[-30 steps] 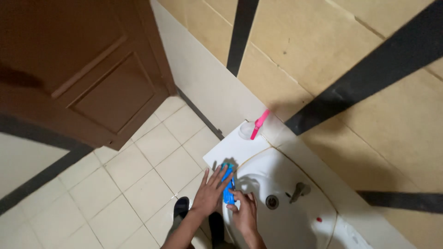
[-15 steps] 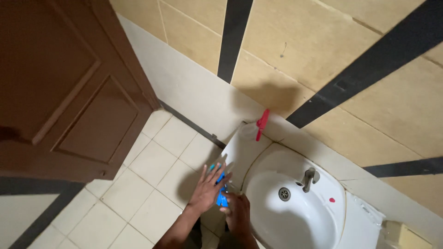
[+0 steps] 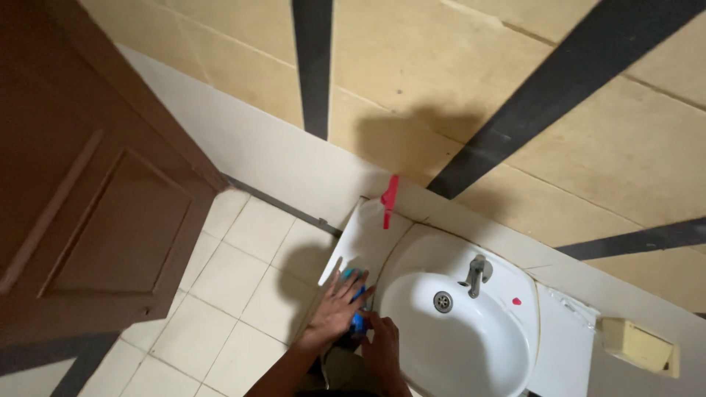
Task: The person cleans the top of a white toilet tank and then moves to a white pedestal sink. They use a blue scrubbing brush to wipe the sink's countertop, basin, and faucet area.
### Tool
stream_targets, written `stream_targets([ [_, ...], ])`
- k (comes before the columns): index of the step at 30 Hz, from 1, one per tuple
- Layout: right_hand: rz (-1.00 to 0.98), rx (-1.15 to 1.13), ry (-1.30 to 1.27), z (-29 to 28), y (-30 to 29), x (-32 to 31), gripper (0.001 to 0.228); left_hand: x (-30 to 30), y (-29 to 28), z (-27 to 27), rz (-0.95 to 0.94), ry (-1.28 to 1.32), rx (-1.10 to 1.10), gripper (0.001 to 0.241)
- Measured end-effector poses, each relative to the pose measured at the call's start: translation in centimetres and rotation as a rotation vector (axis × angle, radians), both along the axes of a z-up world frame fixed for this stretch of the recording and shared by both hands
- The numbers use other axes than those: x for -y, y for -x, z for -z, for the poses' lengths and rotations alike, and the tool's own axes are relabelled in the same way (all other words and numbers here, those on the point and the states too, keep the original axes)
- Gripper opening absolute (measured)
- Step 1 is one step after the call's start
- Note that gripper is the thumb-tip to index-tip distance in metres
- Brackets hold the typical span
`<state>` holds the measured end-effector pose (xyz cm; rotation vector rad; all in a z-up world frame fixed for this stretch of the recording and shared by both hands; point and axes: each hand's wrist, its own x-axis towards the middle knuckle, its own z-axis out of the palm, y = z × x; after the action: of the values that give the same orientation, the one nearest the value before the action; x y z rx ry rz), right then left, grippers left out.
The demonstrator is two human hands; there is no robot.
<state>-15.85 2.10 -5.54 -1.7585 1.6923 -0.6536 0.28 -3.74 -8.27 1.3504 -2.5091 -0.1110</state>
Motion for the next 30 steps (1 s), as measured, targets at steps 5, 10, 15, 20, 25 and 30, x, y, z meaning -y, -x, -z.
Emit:
stream_targets([
  [5,0.081,0.005,-0.215,-1.3,0.7,1.4,0.054,2.3,1.2,1.1,0.162,-0.143,-0.155,0.078],
  [10,0.083,-0.035,-0.300,0.8,1.1,1.5,0.057,3.1,1.9,5.7,0.168,-0.052,-0.077,0.060],
  [15,0.108,0.022,-0.230,0.7,-0.6,0.6,0.045,4.4,1.5,3.5,0.243,-0.225,-0.034,0.066],
  [20,0.250,-0.008,-0.368,-1.2,-2.5,2.0,0.029,5.6,0.9,4.0,0.317,-0.269,-0.016,0.065],
  [25,0.331,0.082,-0.136,-3.2,-5.2,1.9,0.033,6.9,-0.3,2.7,0.436,-0.245,0.031,0.067],
  [30,0.116,-0.281,-0.072,-5.2,-8.3,1.3,0.025,7.7,-1.5,0.3,0.564,-0.415,0.002,0.066],
])
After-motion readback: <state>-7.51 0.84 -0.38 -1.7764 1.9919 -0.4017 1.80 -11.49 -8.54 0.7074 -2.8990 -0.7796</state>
